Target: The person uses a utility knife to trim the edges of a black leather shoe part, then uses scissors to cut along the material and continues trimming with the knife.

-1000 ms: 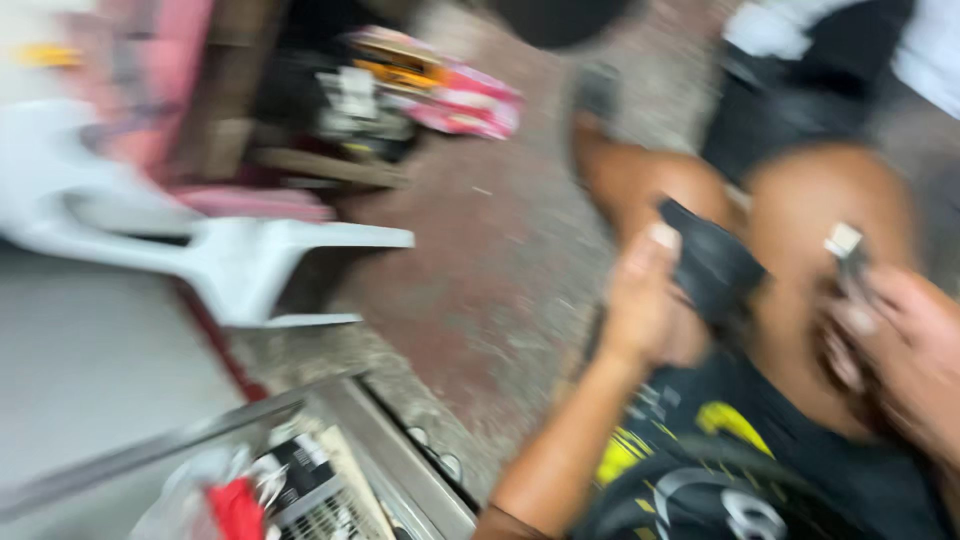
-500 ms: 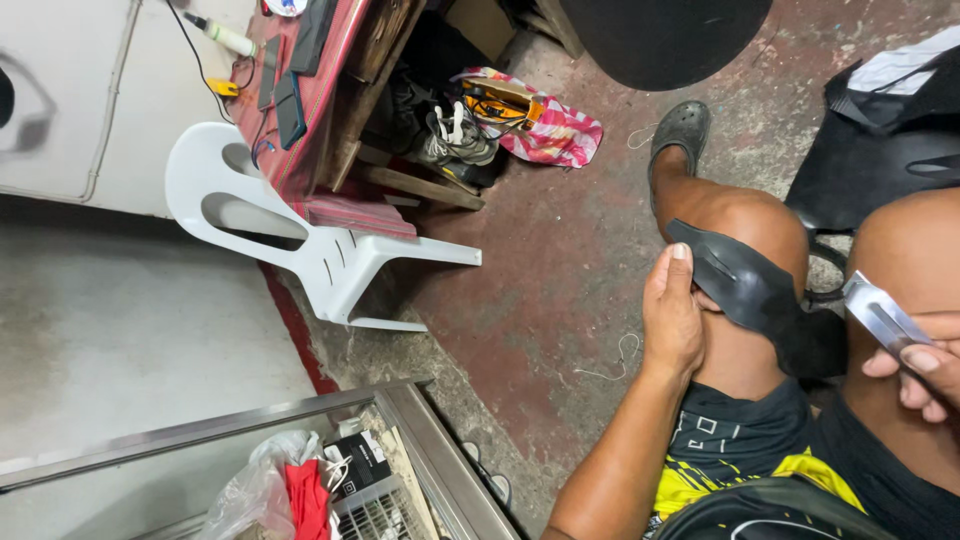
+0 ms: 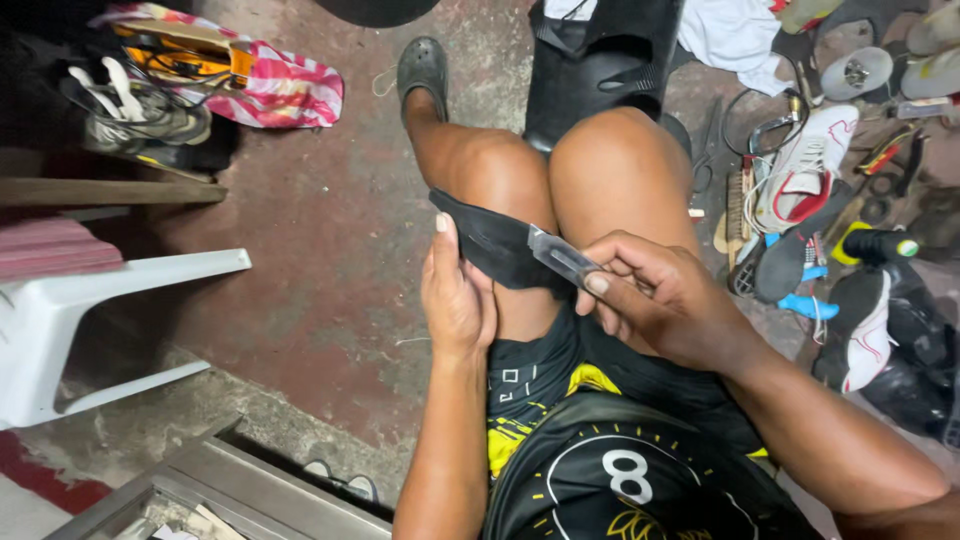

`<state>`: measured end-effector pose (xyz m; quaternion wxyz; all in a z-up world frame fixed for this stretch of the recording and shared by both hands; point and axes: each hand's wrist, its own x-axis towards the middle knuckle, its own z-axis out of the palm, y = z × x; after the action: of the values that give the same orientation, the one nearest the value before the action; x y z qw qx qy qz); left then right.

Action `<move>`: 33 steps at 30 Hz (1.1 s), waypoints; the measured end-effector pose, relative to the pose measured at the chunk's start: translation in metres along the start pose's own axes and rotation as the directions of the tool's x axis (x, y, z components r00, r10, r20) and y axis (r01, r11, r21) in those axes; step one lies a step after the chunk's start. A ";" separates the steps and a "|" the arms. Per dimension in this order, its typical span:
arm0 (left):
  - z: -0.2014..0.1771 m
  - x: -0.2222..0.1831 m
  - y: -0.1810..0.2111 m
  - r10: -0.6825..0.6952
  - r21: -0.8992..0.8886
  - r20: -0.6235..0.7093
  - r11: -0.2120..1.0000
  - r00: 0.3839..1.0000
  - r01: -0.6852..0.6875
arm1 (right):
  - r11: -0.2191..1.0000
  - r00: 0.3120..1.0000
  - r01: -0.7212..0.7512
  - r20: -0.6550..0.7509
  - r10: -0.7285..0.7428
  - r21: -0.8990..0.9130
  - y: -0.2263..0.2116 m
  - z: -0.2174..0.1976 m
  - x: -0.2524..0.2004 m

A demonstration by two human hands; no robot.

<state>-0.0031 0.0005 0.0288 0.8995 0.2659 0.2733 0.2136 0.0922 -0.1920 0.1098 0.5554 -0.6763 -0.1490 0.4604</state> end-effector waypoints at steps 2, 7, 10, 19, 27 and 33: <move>0.006 -0.006 0.005 0.007 0.006 0.060 1.000 0.998 -0.007 | 0.997 0.997 -0.075 0.004 0.075 0.001 0.002 0.003 -0.004; 0.005 -0.002 0.004 0.049 0.083 0.008 0.995 0.999 -0.050 | 0.985 0.977 0.171 0.127 -0.170 -0.002 0.007 0.006 0.004; -0.003 -0.003 0.003 0.110 0.203 -0.011 0.973 0.994 -0.106 | 0.997 0.991 0.053 0.129 -0.045 -0.056 0.009 0.007 0.006; 0.000 0.003 0.010 0.111 0.139 -0.156 0.986 0.982 -0.090 | 0.935 0.958 0.276 0.144 -0.249 -0.221 -0.001 0.002 0.005; 0.000 -0.001 0.005 0.172 0.249 -0.080 0.957 0.982 -0.147 | 0.927 0.965 0.263 0.065 -0.255 -0.266 0.001 0.005 0.004; 0.008 -0.002 0.008 0.246 0.379 -0.009 0.898 0.969 -0.224 | 0.911 0.981 0.194 0.056 -0.187 -0.363 0.004 0.007 0.009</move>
<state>-0.0016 0.0021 0.0403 0.7914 0.4575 0.3004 0.2721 0.0901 -0.1829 0.1029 0.4601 -0.7457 -0.3030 0.3746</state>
